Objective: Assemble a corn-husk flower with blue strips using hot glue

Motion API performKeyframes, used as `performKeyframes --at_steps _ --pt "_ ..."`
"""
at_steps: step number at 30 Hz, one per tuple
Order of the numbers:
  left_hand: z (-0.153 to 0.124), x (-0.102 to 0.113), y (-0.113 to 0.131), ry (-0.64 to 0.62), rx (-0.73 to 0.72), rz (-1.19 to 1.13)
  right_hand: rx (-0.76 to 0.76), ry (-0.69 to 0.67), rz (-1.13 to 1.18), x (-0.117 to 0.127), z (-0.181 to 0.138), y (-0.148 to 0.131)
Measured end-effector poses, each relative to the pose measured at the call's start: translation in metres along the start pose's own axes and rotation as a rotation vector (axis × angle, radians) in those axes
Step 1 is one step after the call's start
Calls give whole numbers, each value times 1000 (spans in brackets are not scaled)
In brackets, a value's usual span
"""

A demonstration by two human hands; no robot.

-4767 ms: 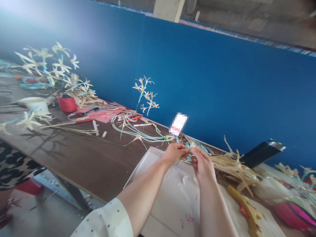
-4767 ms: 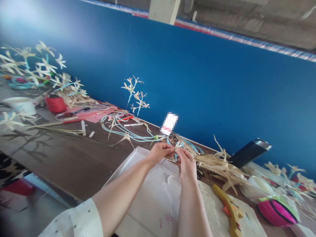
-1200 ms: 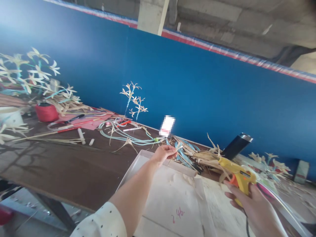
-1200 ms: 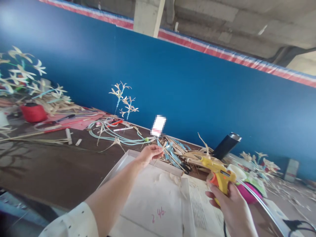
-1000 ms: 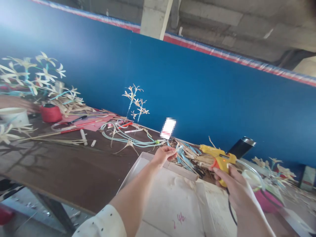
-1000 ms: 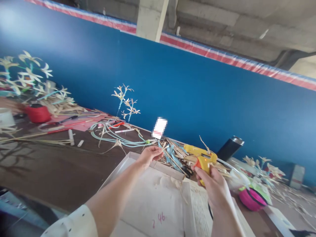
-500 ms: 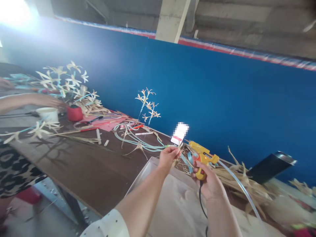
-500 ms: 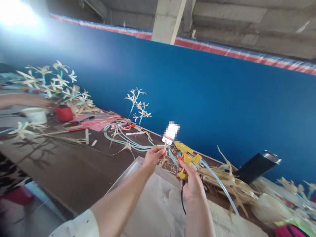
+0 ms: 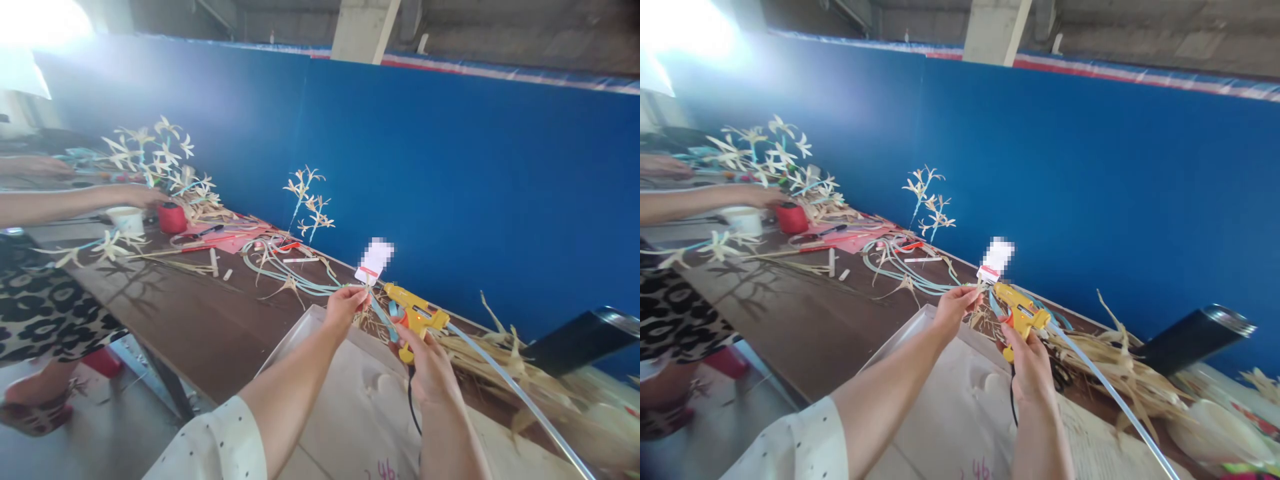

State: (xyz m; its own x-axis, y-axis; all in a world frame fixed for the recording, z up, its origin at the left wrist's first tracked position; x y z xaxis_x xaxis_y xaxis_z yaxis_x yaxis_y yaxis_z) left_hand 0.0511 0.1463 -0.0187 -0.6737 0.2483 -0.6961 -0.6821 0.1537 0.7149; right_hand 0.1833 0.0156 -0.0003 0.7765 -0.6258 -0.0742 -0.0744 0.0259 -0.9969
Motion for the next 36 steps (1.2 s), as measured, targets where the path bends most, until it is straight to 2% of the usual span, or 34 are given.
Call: performKeyframes --at_steps 8,13,29,36 --pt "2 3 -1 31 8 -68 125 -45 -299 -6 -3 -14" --pt "1 3 2 53 17 -89 182 -14 -432 -2 -2 -19" --pt "-4 1 7 73 46 -73 191 -22 -411 0 -2 -20" --pt "-3 1 6 80 49 -82 149 -40 -444 0 -3 -16"
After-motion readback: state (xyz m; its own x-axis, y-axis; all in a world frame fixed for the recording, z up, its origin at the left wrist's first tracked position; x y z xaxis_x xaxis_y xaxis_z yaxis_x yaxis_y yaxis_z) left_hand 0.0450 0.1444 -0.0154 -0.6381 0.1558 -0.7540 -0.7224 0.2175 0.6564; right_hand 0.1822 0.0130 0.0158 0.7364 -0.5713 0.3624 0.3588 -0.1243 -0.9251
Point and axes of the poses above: each hand's wrist, its own z-axis towards the middle knuckle, its own x-axis out of the back of the hand, y = z × x, the point moved 10 cm from there along z, towards the middle knuckle, and after that the axes turned 5 degrees about -z, right-handed, at the moved point
